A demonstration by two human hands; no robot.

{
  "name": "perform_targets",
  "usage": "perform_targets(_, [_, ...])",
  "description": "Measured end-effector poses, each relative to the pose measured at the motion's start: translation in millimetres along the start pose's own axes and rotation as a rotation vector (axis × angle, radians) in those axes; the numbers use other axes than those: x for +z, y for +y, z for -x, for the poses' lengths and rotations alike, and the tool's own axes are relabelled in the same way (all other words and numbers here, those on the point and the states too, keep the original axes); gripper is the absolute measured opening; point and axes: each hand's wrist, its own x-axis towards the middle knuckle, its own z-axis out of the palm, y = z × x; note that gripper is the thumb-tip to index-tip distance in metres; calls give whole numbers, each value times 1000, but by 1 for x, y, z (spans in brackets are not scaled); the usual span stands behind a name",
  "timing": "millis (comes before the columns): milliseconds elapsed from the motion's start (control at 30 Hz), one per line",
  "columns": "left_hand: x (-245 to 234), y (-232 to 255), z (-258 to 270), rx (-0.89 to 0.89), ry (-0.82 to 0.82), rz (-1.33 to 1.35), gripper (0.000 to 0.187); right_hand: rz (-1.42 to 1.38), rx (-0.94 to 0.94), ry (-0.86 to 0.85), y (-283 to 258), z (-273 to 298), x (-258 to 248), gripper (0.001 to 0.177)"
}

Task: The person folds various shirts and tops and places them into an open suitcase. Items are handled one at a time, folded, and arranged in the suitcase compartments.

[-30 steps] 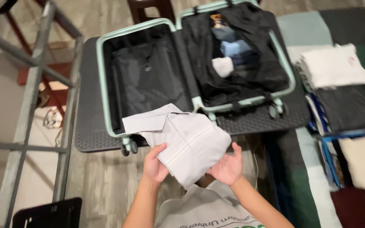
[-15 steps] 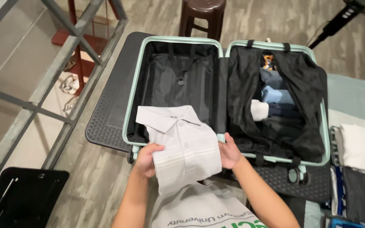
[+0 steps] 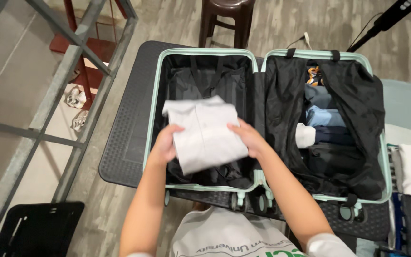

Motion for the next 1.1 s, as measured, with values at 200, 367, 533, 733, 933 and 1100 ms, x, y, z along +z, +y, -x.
perform_targets(200, [-62,-19,-86,137,346,-448,72,251,103,354,74,-109,-38,42])
perform_targets(367, [-85,-70,-62,261,451,-1052,111,337,255,493,133,-115,-62,50])
perform_targets(533, [-62,-76,-18,168,487,-1267,103,387,253,461,128,-86,-57,72])
perform_targets(733, [-21,-77,28,680,202,-1867,76,143,333,380,123,-81,-51,65])
perform_targets(933, [-28,-79,10,585,47,-1831,55,81,412,375,97,-75,-45,58])
perform_targets(1100, [-54,-81,-10,377,46,-1628,46,1089,-322,400,67,-16,0,51])
